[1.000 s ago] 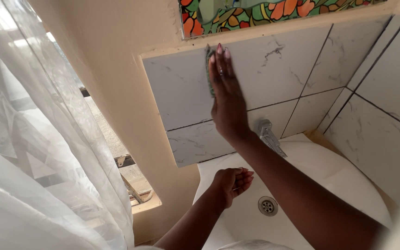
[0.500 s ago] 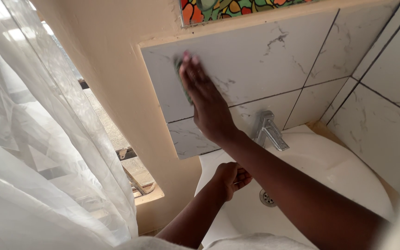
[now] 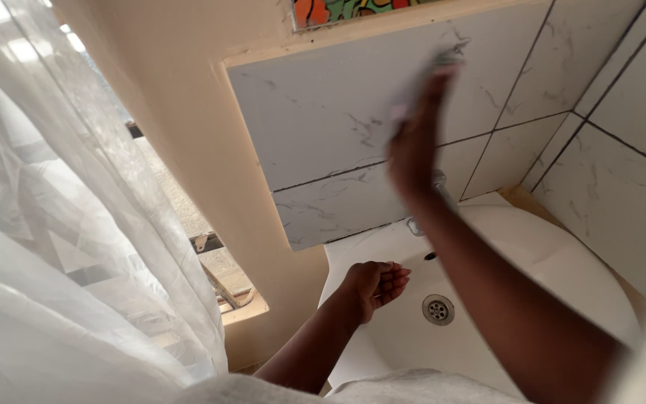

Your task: The person uses a sponge to wipe the wall tiles and faucet, then scrubs the sink basin before rinsing the sponge under the running water.

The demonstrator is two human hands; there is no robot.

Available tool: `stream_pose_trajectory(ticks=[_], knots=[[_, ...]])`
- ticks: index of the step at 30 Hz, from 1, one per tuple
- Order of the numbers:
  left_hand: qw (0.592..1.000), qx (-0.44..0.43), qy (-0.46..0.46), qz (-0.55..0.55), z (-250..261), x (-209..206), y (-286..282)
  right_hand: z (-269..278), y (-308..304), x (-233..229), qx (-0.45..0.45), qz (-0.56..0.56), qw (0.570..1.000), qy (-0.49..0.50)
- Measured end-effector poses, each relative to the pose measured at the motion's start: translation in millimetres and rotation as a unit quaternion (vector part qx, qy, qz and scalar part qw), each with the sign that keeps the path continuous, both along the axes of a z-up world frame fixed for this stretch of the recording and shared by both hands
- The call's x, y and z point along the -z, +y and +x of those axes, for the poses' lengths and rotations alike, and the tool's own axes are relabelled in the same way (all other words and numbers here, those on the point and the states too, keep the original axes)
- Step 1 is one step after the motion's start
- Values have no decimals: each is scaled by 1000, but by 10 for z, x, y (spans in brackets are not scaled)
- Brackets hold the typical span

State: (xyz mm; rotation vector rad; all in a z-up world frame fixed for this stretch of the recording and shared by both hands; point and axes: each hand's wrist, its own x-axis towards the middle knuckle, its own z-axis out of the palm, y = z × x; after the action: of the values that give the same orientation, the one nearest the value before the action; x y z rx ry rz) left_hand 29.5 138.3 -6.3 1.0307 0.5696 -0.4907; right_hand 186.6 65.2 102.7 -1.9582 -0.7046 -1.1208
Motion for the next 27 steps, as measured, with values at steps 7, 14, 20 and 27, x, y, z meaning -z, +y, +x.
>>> stream_pose_trajectory(ticks=[7,14,20,27], knots=[[999,30,-18,0,124,-59,-155,-259,219,-192,-40,-165,983,-68],[999,33,-14,7,89,-70,-131,241,-538,-265,100,-83,991,-18],[999,38,-8,7,61,-41,-152,157,-158,-322,-1,1,1000,15],[999,13,-21,-46,161,184,-130,-585,299,-217,-125,-96,985,-69]])
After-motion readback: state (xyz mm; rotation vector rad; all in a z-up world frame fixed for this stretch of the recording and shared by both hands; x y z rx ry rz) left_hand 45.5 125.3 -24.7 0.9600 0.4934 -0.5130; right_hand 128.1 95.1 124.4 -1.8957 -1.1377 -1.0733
